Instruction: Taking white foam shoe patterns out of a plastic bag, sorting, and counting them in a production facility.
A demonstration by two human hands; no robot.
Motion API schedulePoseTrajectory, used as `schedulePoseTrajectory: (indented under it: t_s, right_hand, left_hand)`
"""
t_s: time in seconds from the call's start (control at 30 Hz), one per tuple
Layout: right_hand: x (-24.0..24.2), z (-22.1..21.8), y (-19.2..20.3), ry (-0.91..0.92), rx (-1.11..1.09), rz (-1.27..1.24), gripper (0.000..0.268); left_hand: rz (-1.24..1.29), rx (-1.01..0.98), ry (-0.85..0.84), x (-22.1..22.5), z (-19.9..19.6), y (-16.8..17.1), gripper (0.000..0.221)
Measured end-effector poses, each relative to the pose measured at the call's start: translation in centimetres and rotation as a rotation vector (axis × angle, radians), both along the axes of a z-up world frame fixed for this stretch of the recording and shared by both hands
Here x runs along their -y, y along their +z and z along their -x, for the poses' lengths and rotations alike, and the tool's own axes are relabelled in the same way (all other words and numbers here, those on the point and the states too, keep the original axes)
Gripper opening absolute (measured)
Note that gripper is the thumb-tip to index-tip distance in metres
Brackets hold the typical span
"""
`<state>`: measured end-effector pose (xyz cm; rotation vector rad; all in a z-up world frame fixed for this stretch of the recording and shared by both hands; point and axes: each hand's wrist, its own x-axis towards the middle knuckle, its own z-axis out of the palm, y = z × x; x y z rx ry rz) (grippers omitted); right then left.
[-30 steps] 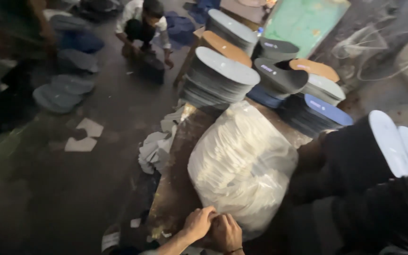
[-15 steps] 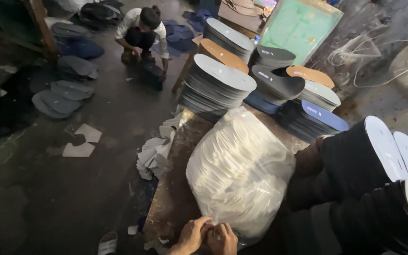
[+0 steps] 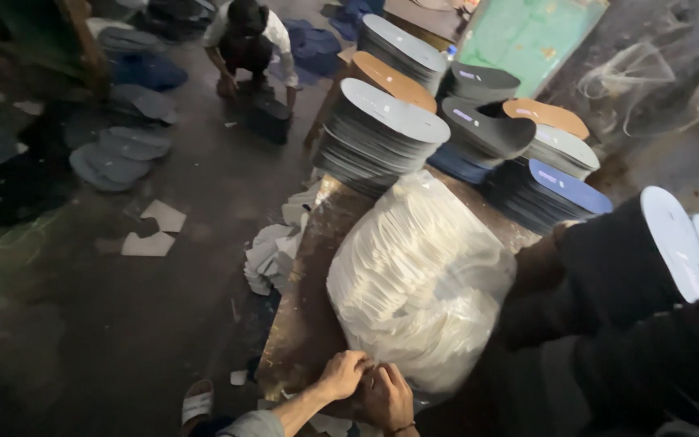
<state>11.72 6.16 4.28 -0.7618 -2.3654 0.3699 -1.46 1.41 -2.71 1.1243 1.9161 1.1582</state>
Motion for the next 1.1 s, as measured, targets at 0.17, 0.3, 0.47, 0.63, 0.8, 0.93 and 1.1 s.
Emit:
schedulePoseTrajectory:
  t_s: [0.17,0.3,0.47,0.63,0.8,0.93,1.1]
  right_hand:
    - [0.4,1.4,3.3,0.061,0.146,-0.117,0.023]
    - [0.0,0.8,0.3,0.016,0.372,-0.148,0.021]
    - [-1.6,-0.4,-1.2,0.162,0.309,-0.208,0.036]
    - [-0.1,-1.4,0.6,0.191,0.364,-0.116,0.021]
    - [-2.3,-2.8,-7.4,0.108,0.150,-0.090,0.011]
    - [-0.9,-2.6,-4.0,0.182,0.081,-0.058,0.012]
    - [-1.3,-2.3,-3.1,0.070,-0.027,0.271,0.015]
  left_hand:
    - [-0.146,-0.013,-0.029,-1.2,0.6,-5.7,0.021]
    - [-0.117,-0.069,-0.086,-0.9,1.5,-4.5,0.023]
    - [-0.091,-0.068,-0.123,-0.4,1.5,-0.8,0.021]
    - [-0.013,-0.024,-0.062,3.1,-0.3,5.3,0.016]
    - [-0.055,-0.084,0.056,3.8,0.0,4.3,0.019]
    - [-0.197,-0.051,0.084,3.3,-0.8,0.0,0.022]
    - [-0.295,0.060,0.035,2.0,-0.2,1.2,0.023]
